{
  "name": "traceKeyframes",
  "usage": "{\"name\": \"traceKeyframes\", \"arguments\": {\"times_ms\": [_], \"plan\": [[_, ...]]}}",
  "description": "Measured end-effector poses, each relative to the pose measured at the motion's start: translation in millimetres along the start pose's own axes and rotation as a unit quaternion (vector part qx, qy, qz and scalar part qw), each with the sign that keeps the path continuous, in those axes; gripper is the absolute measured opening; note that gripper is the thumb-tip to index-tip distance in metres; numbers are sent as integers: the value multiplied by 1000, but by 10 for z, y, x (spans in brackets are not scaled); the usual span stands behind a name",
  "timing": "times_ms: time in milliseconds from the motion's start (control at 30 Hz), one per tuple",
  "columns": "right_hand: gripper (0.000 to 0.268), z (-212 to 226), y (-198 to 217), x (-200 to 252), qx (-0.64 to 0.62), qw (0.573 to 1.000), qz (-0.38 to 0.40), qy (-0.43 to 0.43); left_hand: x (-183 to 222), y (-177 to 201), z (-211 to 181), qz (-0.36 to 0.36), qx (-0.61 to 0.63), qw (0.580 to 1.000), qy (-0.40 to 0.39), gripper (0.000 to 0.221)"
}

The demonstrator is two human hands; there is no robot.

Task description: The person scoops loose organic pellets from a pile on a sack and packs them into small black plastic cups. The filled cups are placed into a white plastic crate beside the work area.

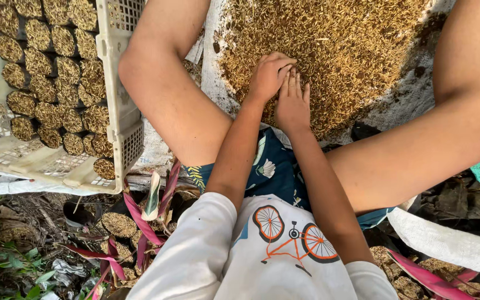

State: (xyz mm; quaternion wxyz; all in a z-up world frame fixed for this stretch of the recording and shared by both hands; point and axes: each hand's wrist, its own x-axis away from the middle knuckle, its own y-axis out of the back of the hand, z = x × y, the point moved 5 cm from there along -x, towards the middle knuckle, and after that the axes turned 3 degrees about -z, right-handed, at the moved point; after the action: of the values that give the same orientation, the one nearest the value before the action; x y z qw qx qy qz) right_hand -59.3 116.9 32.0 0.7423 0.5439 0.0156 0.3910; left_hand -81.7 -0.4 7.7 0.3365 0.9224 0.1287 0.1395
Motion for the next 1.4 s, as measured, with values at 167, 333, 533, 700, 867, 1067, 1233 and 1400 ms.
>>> {"name": "traceKeyframes", "arguments": {"times_ms": [167, 333, 533, 700, 867, 1067, 1233, 1400], "plan": [[72, -52, 193, -30, -24, 992, 111, 48, 240, -9, 47, -32, -41, 999, 0, 22], [54, -1181, 467, -383, -431, 882, 98, -162, 204, 120, 70, 14, -28, 993, 113, 61], [73, -2595, 227, -494, -187, 882, -258, -346, 512, 171, -11, 57, -91, 977, 184, 112], [73, -2485, 225, -591, -208, 886, -168, -379, 396, 182, -55, 51, -91, 972, 211, 107], [70, -1671, 52, -636, -79, 957, -18, -278, 421, 33, 160, 29, -42, 970, 237, 99], [38, -1578, -422, -598, 154, 979, -1, -134, 424, -38, 192, -17, -12, 971, 237, 86], [58, -1709, -166, -552, -18, 983, -57, -171, 414, 77, 120, -20, -61, 968, 242, 75], [30, -1239, 122, -359, -378, 913, 15, -155, 522, 139, 229, -39, -49, 955, 290, 66]]}}
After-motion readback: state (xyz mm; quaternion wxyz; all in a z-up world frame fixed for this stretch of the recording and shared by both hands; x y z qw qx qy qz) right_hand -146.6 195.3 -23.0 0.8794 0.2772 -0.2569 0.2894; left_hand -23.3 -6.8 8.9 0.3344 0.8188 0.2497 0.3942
